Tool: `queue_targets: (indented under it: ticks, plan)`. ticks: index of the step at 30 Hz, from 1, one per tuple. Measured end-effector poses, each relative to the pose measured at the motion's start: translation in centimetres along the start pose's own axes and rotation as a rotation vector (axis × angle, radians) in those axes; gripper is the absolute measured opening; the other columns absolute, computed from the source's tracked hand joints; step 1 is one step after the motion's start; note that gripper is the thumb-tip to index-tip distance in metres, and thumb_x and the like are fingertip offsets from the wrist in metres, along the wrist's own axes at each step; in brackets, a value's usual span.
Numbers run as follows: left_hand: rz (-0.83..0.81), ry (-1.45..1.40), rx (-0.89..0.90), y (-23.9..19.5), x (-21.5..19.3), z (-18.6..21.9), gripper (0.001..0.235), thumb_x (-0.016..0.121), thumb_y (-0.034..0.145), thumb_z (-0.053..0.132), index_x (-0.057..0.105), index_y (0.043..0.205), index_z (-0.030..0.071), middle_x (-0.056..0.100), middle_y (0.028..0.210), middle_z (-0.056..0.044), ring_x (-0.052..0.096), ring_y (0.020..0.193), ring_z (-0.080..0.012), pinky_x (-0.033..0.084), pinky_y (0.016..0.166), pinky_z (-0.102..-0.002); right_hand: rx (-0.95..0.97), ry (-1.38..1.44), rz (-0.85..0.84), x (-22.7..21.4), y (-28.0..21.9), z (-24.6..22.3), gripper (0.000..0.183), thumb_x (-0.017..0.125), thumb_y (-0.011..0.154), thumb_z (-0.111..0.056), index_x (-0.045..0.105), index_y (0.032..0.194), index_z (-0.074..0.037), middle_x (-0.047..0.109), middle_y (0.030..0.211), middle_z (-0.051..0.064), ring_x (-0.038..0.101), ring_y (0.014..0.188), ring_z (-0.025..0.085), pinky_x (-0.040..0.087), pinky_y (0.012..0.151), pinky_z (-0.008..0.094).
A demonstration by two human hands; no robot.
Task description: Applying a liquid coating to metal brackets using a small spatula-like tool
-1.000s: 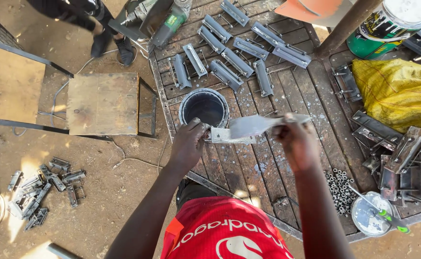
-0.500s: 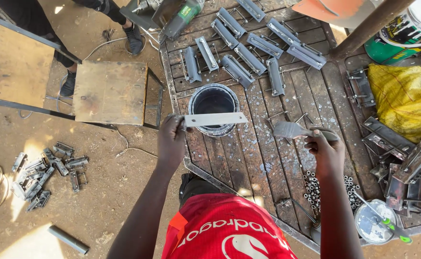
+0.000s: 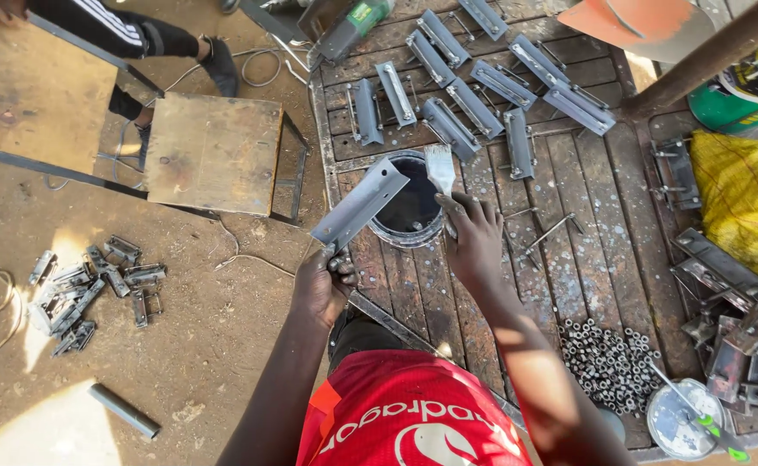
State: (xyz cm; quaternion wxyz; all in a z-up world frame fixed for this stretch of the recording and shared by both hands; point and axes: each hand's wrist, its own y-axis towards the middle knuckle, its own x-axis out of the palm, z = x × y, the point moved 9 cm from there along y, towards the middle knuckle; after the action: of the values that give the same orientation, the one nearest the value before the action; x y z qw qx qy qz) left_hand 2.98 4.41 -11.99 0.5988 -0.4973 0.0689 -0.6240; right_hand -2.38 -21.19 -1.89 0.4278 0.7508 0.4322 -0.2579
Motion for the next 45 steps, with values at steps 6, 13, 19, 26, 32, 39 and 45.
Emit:
queue_targets:
  ticks: [6, 13, 19, 26, 32, 39, 45]
  plan:
    - [-0.008, -0.06, -0.048, 0.7, -1.0, -0.2, 0.014, 0.057, 0.097, 0.017, 0.057, 0.086, 0.009, 0.039, 0.064, 0.009, 0.049, 0.059, -0.0057, 0.037, 0.053, -0.02, -0.006, -0.125, -0.075, 4.9, -0.2, 2.5, 0.048, 0.071, 0.091, -0.03, 0.066, 0.138, -0.03, 0.06, 0.129, 0.002, 0.051, 0.113, 0.026, 0.036, 0.095, 0.048]
    - [-0.018, -0.065, -0.07, 0.2, 1.1, -0.9, 0.013, 0.056, 0.097, 0.017, 0.059, 0.088, 0.007, 0.037, 0.064, 0.009, 0.046, 0.055, -0.0045, 0.037, 0.053, -0.018, 0.036, -0.079, -0.148, 2.6, -0.9, 0.8, 0.055, 0.084, 0.076, -0.027, 0.069, 0.129, -0.026, 0.052, 0.14, 0.006, 0.046, 0.12, 0.034, 0.04, 0.092, 0.051]
    - [-0.032, -0.01, -0.046, -0.8, 4.4, -1.4, 0.017, 0.054, 0.099, 0.018, 0.061, 0.09, 0.005, 0.03, 0.065, 0.011, 0.039, 0.053, -0.0008, 0.033, 0.053, -0.017, 0.046, -0.024, -0.014, 0.6, -0.8, -2.5, 0.026, 0.075, 0.093, -0.036, 0.074, 0.118, -0.029, 0.055, 0.105, 0.002, 0.046, 0.098, 0.022, 0.039, 0.082, 0.038]
    - [0.04, 0.281, 0.11, -5.2, 9.3, 0.9, 0.019, 0.055, 0.102, 0.018, 0.063, 0.098, 0.001, 0.044, 0.067, 0.005, 0.044, 0.052, -0.0051, 0.037, 0.05, -0.02, -0.233, 0.043, 0.053, -2.5, 1.7, -9.9, 0.01, 0.08, 0.086, -0.028, 0.079, 0.094, -0.022, 0.057, 0.095, 0.003, 0.049, 0.087, 0.023, 0.038, 0.077, 0.04]
    - [0.093, 0.511, 0.284, -5.5, 10.6, 2.4, 0.012, 0.058, 0.095, 0.014, 0.066, 0.091, 0.006, 0.052, 0.068, 0.001, 0.042, 0.054, -0.0025, 0.034, 0.05, -0.018, -0.267, 0.086, 0.074, -4.7, 2.3, -11.2, 0.013, 0.074, 0.094, -0.034, 0.076, 0.093, -0.021, 0.054, 0.087, 0.001, 0.051, 0.08, 0.025, 0.04, 0.075, 0.041]
    - [0.058, 0.677, 0.367, -5.6, 11.8, 1.6, 0.016, 0.057, 0.098, 0.013, 0.069, 0.089, 0.005, 0.059, 0.063, -0.003, 0.044, 0.053, -0.0042, 0.034, 0.05, -0.02, -0.248, 0.063, 0.13, -7.8, 2.8, -12.7, 0.02, 0.075, 0.096, -0.031, 0.072, 0.084, -0.015, 0.052, 0.083, 0.001, 0.051, 0.077, 0.025, 0.038, 0.074, 0.041]
    - [0.034, 0.728, 0.361, -6.5, 13.1, 1.1, 0.024, 0.055, 0.104, 0.02, 0.07, 0.098, 0.002, 0.064, 0.071, -0.01, 0.044, 0.054, -0.0088, 0.037, 0.053, -0.023, -0.215, -0.022, 0.09, -8.6, 2.6, -12.4, 0.013, 0.074, 0.095, -0.03, 0.072, 0.091, -0.018, 0.052, 0.084, 0.001, 0.051, 0.082, 0.024, 0.038, 0.077, 0.041]
